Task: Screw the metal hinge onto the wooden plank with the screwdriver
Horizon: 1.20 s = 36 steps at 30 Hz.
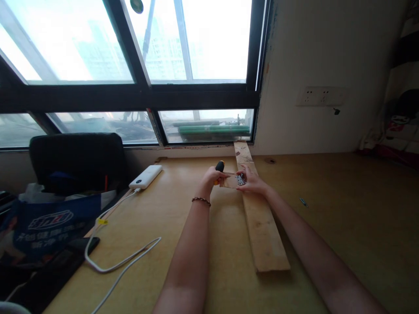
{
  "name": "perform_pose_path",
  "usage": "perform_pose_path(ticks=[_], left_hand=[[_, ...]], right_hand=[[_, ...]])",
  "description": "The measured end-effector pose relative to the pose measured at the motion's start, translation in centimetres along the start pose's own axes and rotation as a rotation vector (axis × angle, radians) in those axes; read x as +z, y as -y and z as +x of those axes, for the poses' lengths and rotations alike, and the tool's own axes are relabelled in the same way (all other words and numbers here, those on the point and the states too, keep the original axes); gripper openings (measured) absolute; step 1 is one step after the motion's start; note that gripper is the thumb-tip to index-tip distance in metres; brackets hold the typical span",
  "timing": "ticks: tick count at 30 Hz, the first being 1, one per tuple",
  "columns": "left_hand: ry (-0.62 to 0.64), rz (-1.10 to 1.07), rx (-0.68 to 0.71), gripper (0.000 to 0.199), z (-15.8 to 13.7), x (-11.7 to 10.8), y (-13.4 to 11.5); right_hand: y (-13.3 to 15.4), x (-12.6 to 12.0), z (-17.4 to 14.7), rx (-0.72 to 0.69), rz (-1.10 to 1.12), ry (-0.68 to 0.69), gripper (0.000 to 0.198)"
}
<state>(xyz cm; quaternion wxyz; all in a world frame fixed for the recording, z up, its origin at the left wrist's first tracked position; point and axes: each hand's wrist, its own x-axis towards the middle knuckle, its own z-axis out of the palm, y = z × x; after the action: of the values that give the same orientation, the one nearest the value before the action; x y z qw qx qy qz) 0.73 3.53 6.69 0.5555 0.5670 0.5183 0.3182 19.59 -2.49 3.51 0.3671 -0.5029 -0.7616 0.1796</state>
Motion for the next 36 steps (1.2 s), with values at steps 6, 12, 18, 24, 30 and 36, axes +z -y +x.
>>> perform_pose_path(ticks=[6,12,18,24,30,36], left_hand=[[0.042,0.002,-0.071,0.031,1.3,-0.7,1.3],[0.05,-0.097,-0.051,0.028,0.9,-0.5,1.6],[-0.249,-0.29,0.19,0.026,-0.8,-1.9,-1.2],[-0.273,-0.795,0.528,0.04,-3.6,-2.4,-5.7],[0.003,-0.906,0.486,0.037,-4.4,0.6,-6.3],[-0.005,-0.874,0.557,0.032,-3.5,2.9,-5.7]], right_hand=[[0.1,-0.3,0.0,-0.028,0.004,0.039,0.102],[-0.2,-0.4,0.1,-0.024,0.016,0.044,0.102],[0.2,-0.4,0.0,0.017,0.022,0.016,0.098],[0.0,-0.3,-0.1,0.012,0.037,0.011,0.096],[-0.3,-0.1,-0.1,0.001,-0.026,-0.005,0.078],[-0.3,-0.2,-0.1,0.009,-0.04,-0.004,0.075]])
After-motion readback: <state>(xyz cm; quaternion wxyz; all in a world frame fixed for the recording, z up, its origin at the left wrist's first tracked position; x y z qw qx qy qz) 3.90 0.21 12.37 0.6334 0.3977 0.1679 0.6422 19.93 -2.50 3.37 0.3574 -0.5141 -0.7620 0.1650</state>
